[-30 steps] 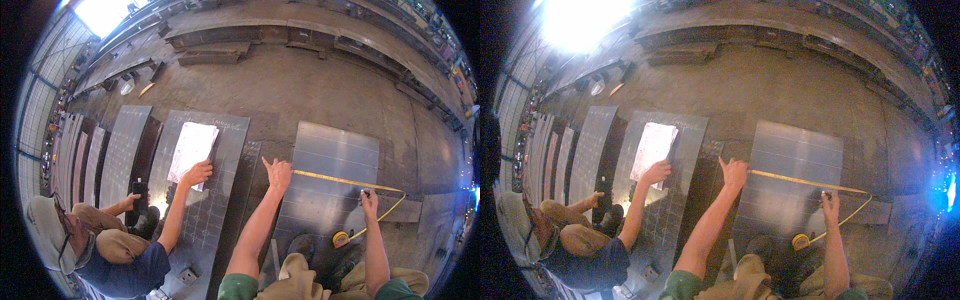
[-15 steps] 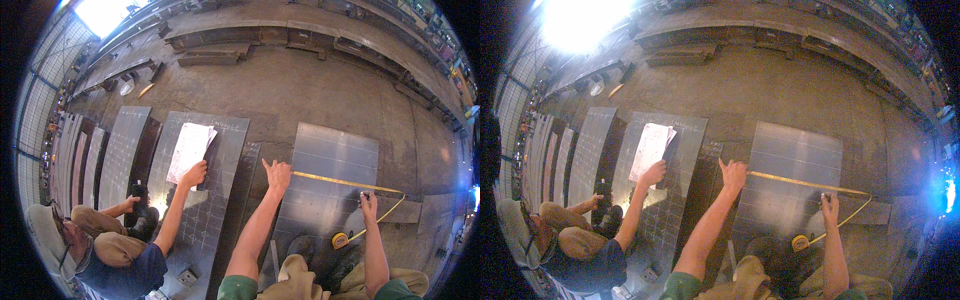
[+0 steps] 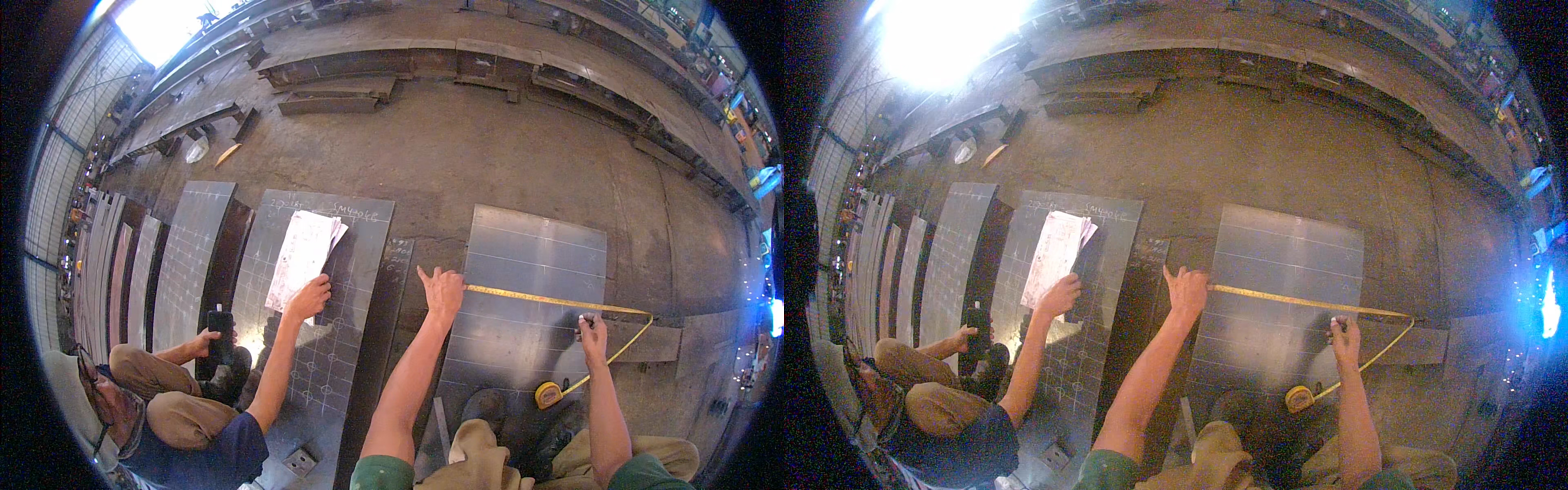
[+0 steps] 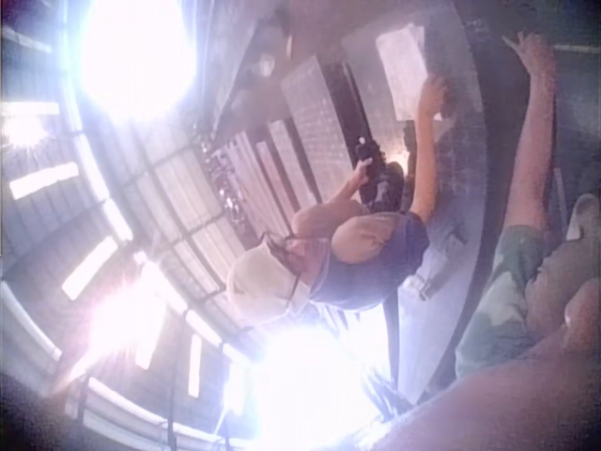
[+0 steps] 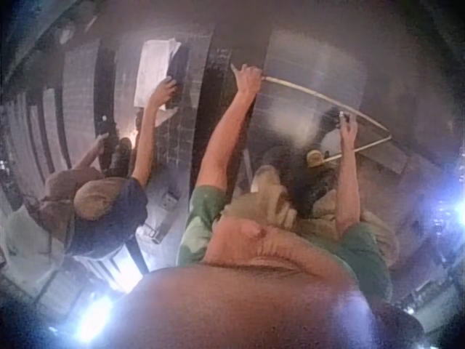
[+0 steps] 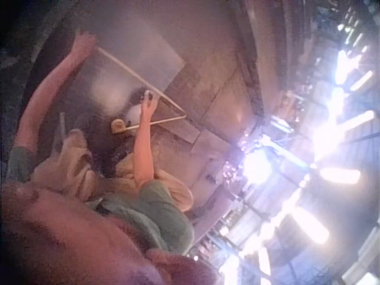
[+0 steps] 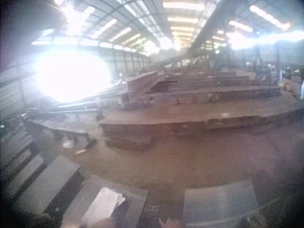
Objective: The person measures a large metal sheet with a tape measure and marks it with a white marker. They repeatedly measure and mark multiple locations on the sheet while referencing a document placed on the surface.
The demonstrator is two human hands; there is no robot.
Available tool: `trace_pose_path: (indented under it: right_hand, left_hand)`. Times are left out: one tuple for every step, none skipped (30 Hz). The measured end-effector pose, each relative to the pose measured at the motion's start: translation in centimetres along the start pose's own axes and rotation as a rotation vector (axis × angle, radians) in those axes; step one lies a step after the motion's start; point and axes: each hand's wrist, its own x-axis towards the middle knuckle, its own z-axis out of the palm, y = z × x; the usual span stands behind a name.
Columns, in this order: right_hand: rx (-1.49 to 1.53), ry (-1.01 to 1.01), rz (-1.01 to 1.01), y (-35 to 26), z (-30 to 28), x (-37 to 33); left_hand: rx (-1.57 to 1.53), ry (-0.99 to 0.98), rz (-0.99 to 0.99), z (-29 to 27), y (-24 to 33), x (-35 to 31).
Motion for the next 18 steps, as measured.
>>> trace_pose_path:
  right_hand:
    - [-0.011,0.007,0.025,0.0,0.0,0.0]
    - [-0.009,-0.001,0.011,0.1,0.0,0.0]
    - [-0.008,-0.007,-0.002,0.1,-0.2,0.0]
    - [-0.007,-0.009,-0.013,0.3,-0.4,-0.2]
    - [0.008,0.0,-0.026,0.4,-0.5,-0.3]
    - [0.023,0.009,-0.039,0.5,-0.6,-0.2]
    - [0.039,0.017,-0.053,0.2,-0.5,-0.2]
    - [0.061,0.018,-0.054,-0.2,-0.5,-0.4]
    - [0.084,0.018,-0.056,-0.5,-0.6,-0.7]
    - [0.104,0.018,-0.059,-0.6,-0.8,-0.8]
    - [0.111,0.015,-0.07,-0.3,-1.1,-0.6]
    - [0.118,0.011,-0.08,-0.1,-1.6,-0.4]
    - [0.123,0.007,-0.088,0.4,-2.0,-0.2]
    - [0.101,0.023,-0.077,1.0,-2.5,0.2]
    - [0.078,0.039,-0.065,1.5,-3.0,0.6]
    - [0.057,0.051,-0.05,1.6,-3.1,0.5]
    - [0.086,0.033,-0.039,1.8,-3.1,0.3]
    - [0.116,0.016,-0.028,1.9,-3.0,0.1]
  left_hand:
    - [0.005,-0.002,-0.001,-0.1,0.0,0.0]
    - [0.009,-0.004,-0.002,-0.3,0.1,0.0]
    - [0.013,-0.01,-0.001,-0.4,0.1,0.1]
    - [0.013,-0.018,0.005,-0.5,0.3,0.1]
    - [0.014,-0.026,0.012,-0.6,0.5,0.2]
    - [0.007,-0.017,0.008,-0.5,0.5,0.1]
    - [0.0,-0.007,0.003,-0.3,0.2,0.0]
    - [-0.006,0.002,-0.003,0.0,0.0,-0.1]
    - [-0.008,0.014,0.005,0.2,-0.2,-0.2]
    - [-0.01,0.027,0.011,0.2,-0.3,-0.3]
    - [-0.013,0.041,0.016,0.2,-0.3,-0.3]
    - [0.001,0.031,0.016,0.2,-0.2,-0.2]
    - [0.014,0.018,0.016,0.2,-0.1,-0.1]
    - [0.026,0.008,0.018,0.1,0.2,0.0]
    - [0.03,0.011,0.018,0.0,0.4,0.2]
    - [0.037,0.01,0.017,0.2,0.4,0.2]
    - [0.044,0.009,0.016,0.4,0.4,0.1]
    - [0.029,0.022,0.023,0.6,0.1,-0.1]
